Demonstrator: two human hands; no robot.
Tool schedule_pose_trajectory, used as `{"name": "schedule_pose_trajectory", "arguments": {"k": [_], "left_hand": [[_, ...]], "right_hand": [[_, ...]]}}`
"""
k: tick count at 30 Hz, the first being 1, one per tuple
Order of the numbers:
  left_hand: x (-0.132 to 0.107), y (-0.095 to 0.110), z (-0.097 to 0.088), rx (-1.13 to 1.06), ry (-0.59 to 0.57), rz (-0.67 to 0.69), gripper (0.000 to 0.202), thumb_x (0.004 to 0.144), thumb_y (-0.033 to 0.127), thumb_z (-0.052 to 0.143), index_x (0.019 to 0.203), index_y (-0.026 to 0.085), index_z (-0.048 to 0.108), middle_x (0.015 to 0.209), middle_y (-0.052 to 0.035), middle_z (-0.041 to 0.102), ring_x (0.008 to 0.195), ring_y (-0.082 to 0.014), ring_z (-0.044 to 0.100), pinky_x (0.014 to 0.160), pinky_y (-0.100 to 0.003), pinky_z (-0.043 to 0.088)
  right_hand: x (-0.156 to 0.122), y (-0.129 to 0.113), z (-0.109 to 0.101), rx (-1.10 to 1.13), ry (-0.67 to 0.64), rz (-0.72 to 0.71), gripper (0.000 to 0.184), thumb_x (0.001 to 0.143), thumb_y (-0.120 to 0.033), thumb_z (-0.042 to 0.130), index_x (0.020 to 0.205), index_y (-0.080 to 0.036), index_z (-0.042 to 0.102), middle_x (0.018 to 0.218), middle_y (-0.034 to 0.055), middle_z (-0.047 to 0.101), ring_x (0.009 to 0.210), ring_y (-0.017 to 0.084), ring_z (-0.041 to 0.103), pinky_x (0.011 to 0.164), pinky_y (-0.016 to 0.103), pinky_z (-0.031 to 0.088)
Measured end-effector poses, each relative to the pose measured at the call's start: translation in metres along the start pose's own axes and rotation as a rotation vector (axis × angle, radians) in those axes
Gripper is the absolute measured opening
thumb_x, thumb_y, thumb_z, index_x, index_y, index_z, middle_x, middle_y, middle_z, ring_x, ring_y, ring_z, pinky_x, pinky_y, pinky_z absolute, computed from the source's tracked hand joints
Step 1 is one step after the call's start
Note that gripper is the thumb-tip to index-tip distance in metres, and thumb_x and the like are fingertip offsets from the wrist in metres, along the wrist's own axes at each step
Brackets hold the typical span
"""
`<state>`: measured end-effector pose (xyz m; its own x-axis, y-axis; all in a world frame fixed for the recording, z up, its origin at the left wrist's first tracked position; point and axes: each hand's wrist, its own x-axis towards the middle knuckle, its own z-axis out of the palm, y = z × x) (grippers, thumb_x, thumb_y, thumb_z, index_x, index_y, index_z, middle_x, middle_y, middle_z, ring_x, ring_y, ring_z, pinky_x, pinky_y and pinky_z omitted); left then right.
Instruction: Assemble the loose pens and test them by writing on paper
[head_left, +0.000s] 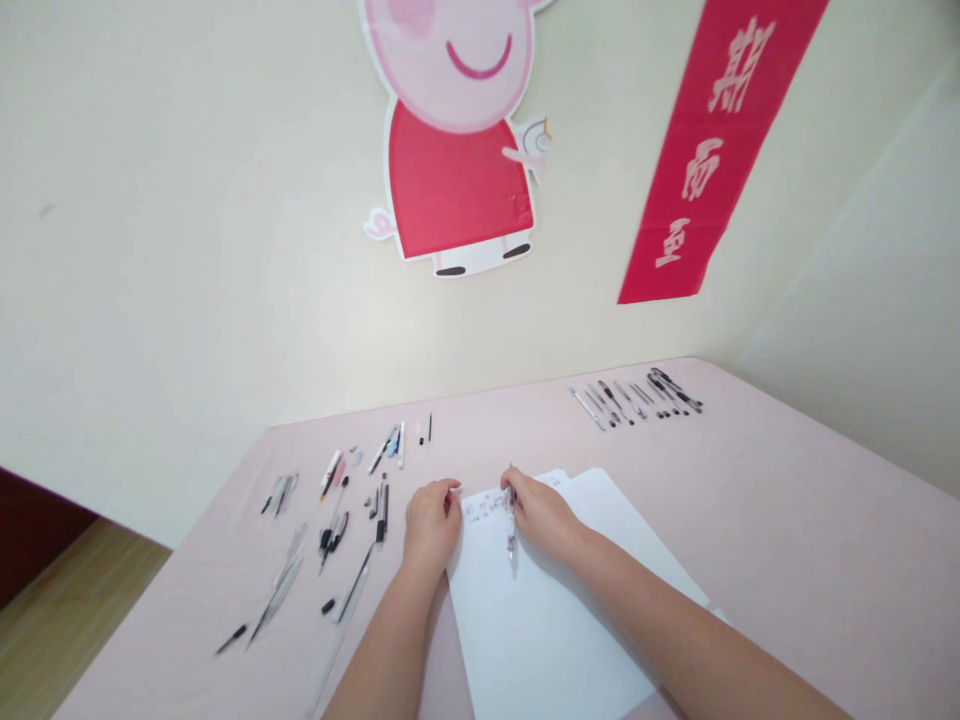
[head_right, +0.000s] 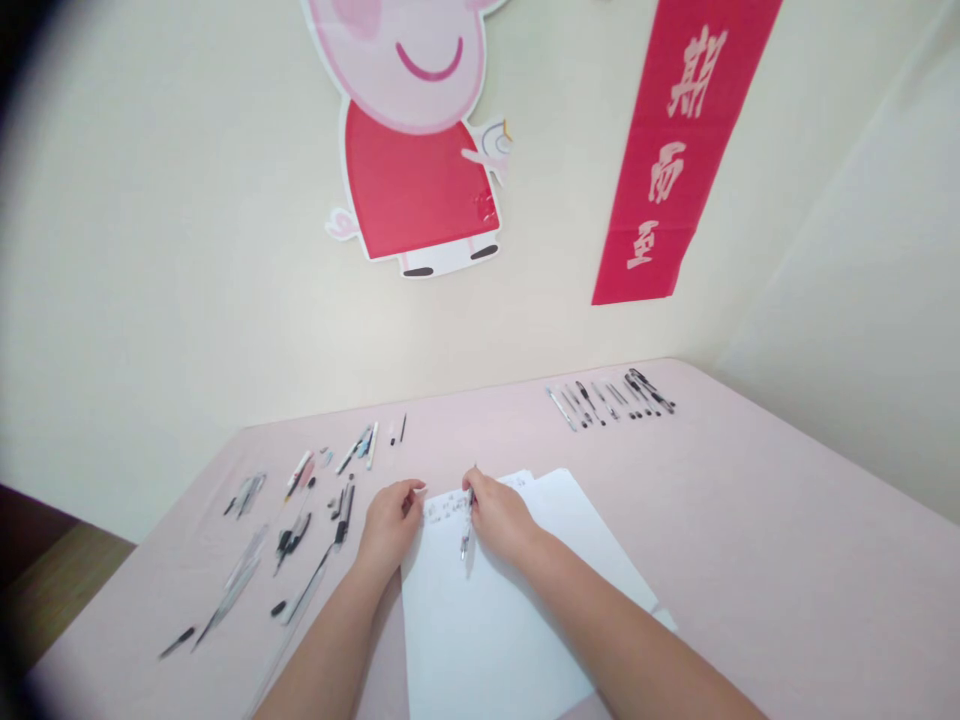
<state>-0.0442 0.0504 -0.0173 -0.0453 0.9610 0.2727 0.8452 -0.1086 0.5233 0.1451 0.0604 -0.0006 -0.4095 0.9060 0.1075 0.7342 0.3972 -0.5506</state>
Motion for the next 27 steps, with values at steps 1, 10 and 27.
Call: {"name": "schedule_pose_trajectory", "arguments": {"k": [1, 10, 27], "left_hand": [[0.000, 0.000, 0.000, 0.004, -0.005, 0.000, 0.022, 0.075, 0.014, 0.047, 0.092, 0.016, 0.061, 0.075, -0.0042, 0.062, 0.072, -0.0167, 0.054, 0.070, -0.030, 0.040], [-0.002, 0.002, -0.001, 0.005, 0.014, 0.016, 0.022, 0.073, 0.011, 0.046, 0.087, 0.016, 0.061, 0.073, -0.0038, 0.060, 0.072, -0.0170, 0.054, 0.070, -0.030, 0.040], [0.000, 0.003, -0.005, -0.125, 0.147, -0.097, 0.018, 0.077, 0.020, 0.041, 0.086, 0.018, 0.057, 0.078, -0.0037, 0.057, 0.063, -0.0150, 0.053, 0.064, -0.031, 0.044]], "right_hand": [[-0.001, 0.000, 0.000, -0.040, 0.004, -0.008, 0.031, 0.074, -0.004, 0.039, 0.099, -0.020, 0.046, 0.085, 0.0031, 0.060, 0.075, 0.015, 0.053, 0.064, 0.022, 0.032], [-0.002, -0.006, -0.001, -0.350, 0.074, -0.210, 0.015, 0.083, -0.015, 0.044, 0.096, -0.016, 0.052, 0.084, 0.0066, 0.060, 0.082, 0.019, 0.050, 0.075, 0.029, 0.034], [0.035, 0.010, -0.002, -0.338, -0.060, -0.346, 0.024, 0.085, -0.021, 0.044, 0.108, -0.017, 0.049, 0.093, 0.0071, 0.060, 0.080, 0.016, 0.057, 0.069, 0.025, 0.039]]}}
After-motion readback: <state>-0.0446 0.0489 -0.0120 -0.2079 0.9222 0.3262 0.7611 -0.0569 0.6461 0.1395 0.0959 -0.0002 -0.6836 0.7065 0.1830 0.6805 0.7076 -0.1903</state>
